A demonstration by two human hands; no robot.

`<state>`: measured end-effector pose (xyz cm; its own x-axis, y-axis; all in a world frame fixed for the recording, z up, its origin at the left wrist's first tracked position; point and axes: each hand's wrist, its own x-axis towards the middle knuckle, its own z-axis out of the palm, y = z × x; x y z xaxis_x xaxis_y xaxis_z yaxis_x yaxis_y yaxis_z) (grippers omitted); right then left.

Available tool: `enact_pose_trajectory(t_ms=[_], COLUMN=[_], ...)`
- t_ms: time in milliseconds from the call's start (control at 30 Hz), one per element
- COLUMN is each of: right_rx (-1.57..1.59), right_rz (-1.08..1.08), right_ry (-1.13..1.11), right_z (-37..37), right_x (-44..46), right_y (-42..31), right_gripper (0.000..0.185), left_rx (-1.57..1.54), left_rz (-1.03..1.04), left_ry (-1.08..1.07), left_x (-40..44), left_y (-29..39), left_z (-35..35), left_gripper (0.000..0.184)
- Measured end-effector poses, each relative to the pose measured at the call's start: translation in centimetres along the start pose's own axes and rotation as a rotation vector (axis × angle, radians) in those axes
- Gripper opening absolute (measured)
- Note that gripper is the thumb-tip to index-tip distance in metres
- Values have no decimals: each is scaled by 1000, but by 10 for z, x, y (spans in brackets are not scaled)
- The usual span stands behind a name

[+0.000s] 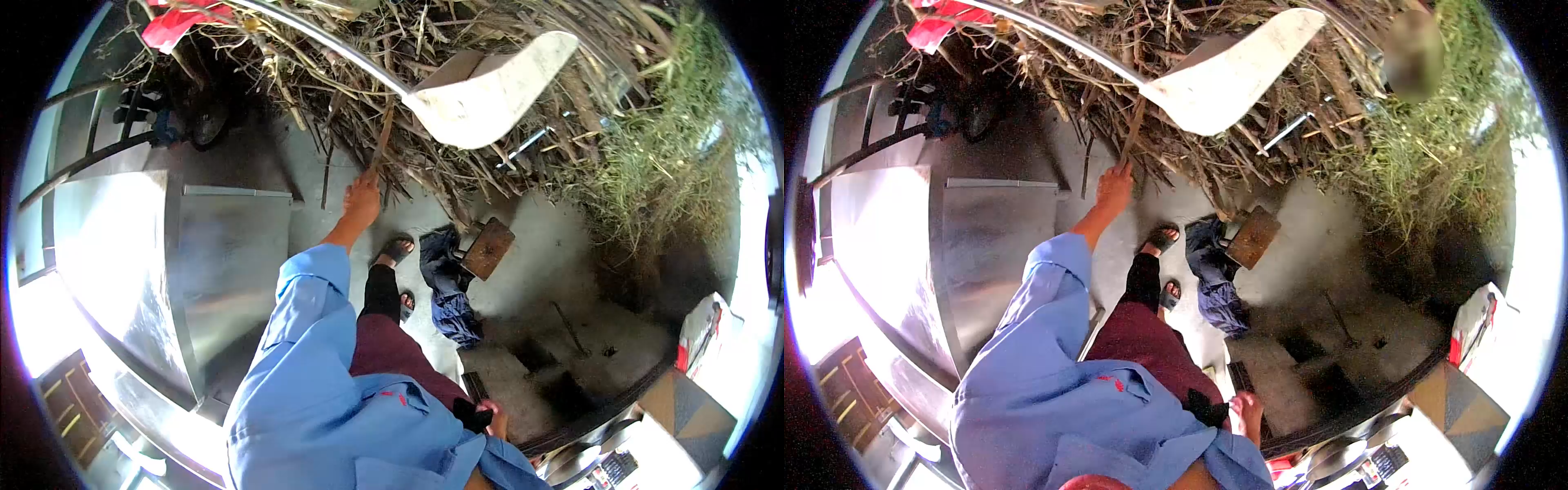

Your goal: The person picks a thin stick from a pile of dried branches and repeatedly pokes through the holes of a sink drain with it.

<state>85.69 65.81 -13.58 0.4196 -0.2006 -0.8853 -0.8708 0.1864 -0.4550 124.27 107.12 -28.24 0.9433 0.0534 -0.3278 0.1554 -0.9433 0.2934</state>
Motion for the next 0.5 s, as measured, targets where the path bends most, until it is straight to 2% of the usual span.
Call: enact_pose_trajectory(t_ms=[67,133,167,200,233,267,300,333,400,500], right_rx=[-622,-1077,-601,-375,-147,-135,-76,-16,62,57], right_rz=[-348,-153,82,133,182,202,197,183,177,111], right_ry=[-49,-51,57,108,165,180,143,104,62,11], right_z=[-14,-8,-1,5,15,21,46,73,107,114], right_x=[-8,-5,-8,-3,-4,-11,-16,-16,-6,2], right_y=[38,61,70,79,82,82,46,4,-49,-58], right_gripper=[15,21,24,23,23,23,22,21,21,23], left_rx=[174,250,316,322,337,351,354,55,-241,-13], left_rz=[102,51,7,15,-17,-44,-25,-153,-273,87], left_ry=[225,237,254,237,22,-194,-212,-97,16,107], left_x=[21,38,44,47,49,52,62,76,87,69], left_y=[-1,-2,-4,0,10,17,4,-23,-33,-16], left_z=[20,34,41,29,4,-8,18,62,78,27], left_gripper=[32,33,33,33,30,28,28,23,21,17])
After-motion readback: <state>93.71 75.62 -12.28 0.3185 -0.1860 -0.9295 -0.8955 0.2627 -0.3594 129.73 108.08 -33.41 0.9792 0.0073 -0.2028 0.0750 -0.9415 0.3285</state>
